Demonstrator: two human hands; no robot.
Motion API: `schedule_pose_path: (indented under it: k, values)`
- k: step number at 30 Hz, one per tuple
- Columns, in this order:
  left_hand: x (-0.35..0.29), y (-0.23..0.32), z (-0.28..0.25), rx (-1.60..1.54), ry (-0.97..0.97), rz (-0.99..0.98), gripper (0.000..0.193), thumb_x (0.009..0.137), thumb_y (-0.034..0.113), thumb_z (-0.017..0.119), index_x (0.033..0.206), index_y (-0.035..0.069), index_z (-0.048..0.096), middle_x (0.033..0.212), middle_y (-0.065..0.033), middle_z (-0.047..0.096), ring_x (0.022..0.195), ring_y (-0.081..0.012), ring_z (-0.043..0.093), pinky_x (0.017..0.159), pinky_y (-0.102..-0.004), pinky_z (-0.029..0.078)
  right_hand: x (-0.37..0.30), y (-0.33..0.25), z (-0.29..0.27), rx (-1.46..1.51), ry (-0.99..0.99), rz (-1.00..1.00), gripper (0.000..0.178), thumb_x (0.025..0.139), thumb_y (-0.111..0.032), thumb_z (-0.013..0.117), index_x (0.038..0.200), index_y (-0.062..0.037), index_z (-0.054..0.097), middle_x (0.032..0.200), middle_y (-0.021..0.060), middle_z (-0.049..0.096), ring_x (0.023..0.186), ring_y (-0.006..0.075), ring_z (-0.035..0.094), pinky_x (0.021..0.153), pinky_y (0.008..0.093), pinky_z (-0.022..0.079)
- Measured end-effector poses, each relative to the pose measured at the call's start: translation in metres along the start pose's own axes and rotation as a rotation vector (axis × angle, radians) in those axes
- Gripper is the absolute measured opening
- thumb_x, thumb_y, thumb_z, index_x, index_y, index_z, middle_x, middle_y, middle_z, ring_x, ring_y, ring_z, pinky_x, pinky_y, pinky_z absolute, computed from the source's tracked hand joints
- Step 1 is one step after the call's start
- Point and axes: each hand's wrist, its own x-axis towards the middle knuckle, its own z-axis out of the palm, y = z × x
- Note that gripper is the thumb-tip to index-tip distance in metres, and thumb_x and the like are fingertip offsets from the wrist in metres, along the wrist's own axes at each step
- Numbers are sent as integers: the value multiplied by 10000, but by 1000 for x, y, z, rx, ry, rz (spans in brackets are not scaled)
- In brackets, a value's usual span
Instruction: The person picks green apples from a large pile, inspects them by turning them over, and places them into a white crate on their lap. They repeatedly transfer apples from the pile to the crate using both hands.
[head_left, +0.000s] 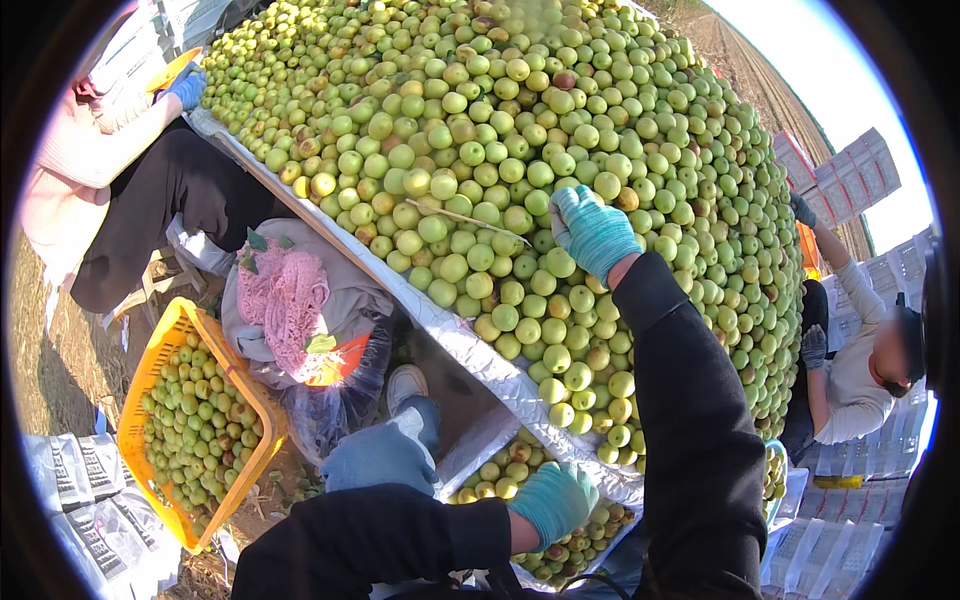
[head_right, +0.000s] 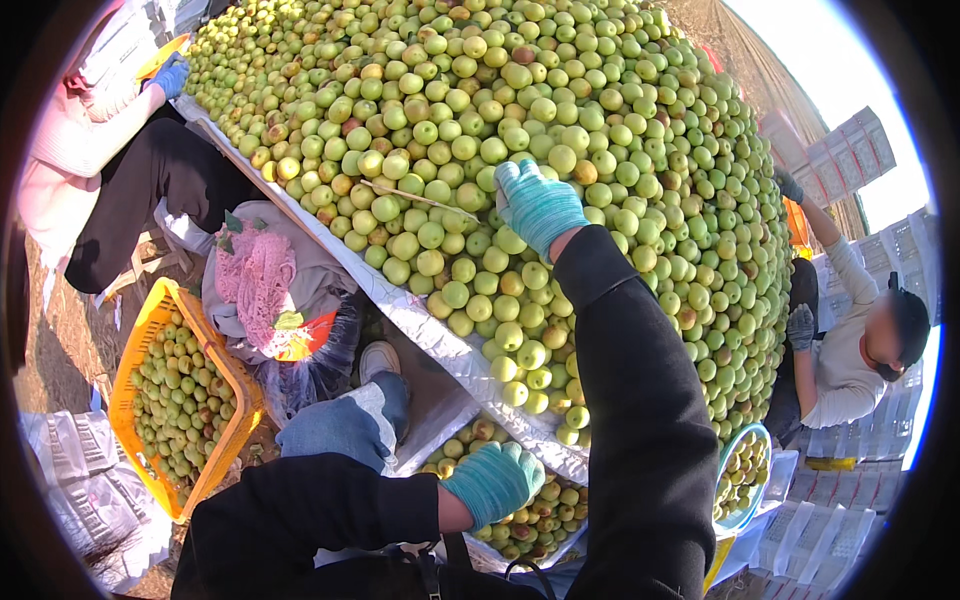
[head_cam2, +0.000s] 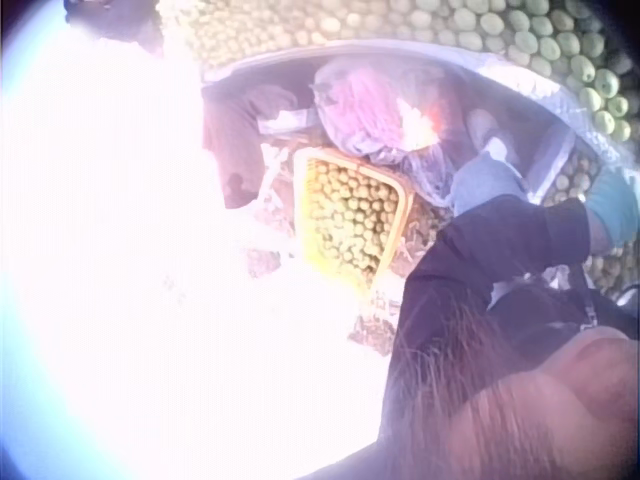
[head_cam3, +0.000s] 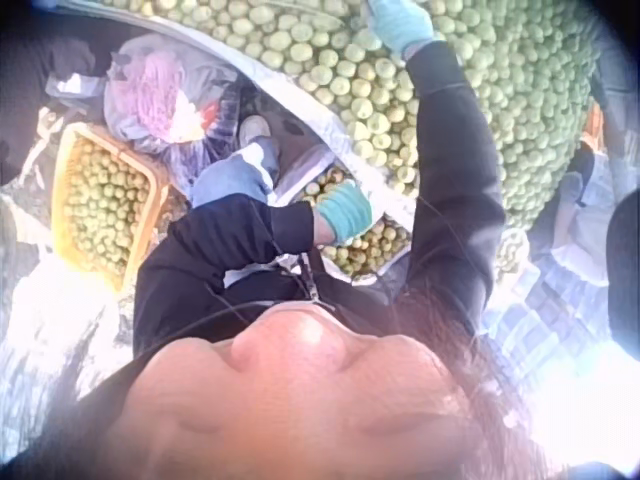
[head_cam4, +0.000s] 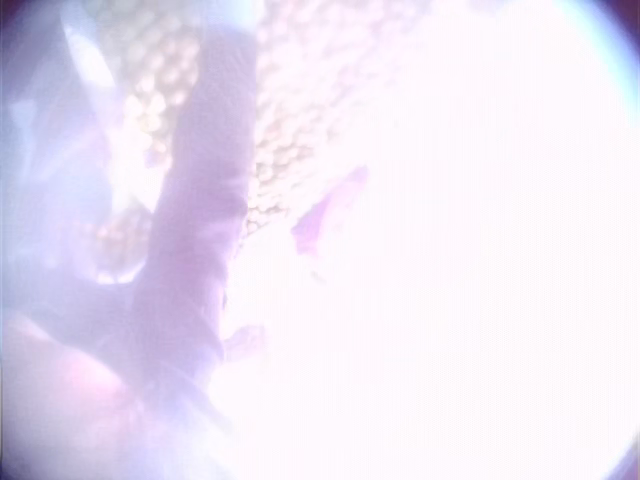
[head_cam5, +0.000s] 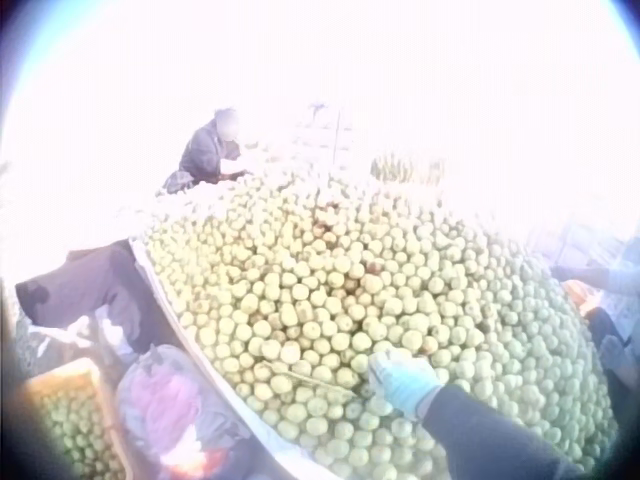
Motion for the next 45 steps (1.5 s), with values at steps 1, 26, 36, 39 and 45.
schedule_pose_path:
  k: [1, 26, 36, 39, 45]
  values:
    - [1, 0, -1, -8, 45, 3, 239, 741, 256, 662, 876, 61, 635, 899, -117, 627, 850, -276, 616, 695, -390, 479, 12, 16, -6, 26, 30, 56, 183, 872, -231, 594, 972, -86, 545, 847, 111, 620, 731, 298, 634, 605, 410, 514]
    - [49, -40, -18, 59, 20, -61, 142, 792, 173, 572, 851, 91, 672, 826, -85, 648, 853, -253, 590, 684, -435, 462, 230, 39, 28, -448, -502, 132, 530, 889, -363, 571, 1345, -135, 425, 1096, 143, 655, 1017, 317, 631, 830, 471, 501]
    - [42, -50, -38, -46, 170, -152, 142, 736, 175, 591, 695, 87, 695, 676, -74, 640, 643, -231, 611, 567, -377, 427, 294, -30, 36, -445, -236, -199, 321, 948, -176, 452, 1246, -146, 565, 1094, 146, 645, 983, 331, 636, 817, 444, 516]
    - [40, -46, -41, 67, 59, -262, 149, 739, 180, 595, 694, 76, 691, 672, -74, 633, 625, -227, 595, 556, -383, 414, 300, -33, 55, -530, -300, -97, 333, 976, -183, 385, 1263, -156, 553, 1286, 126, 555, 1125, 304, 583, 884, 455, 491]
    - [37, -44, -24, 14, 220, -173, 151, 762, 185, 587, 718, 70, 674, 675, -89, 605, 634, -234, 574, 564, -387, 401, 278, 6, 40, 2, -205, 171, 514, 749, -237, 749, 1208, -120, 548, 1171, 148, 616, 1036, 321, 619, 872, 417, 506]
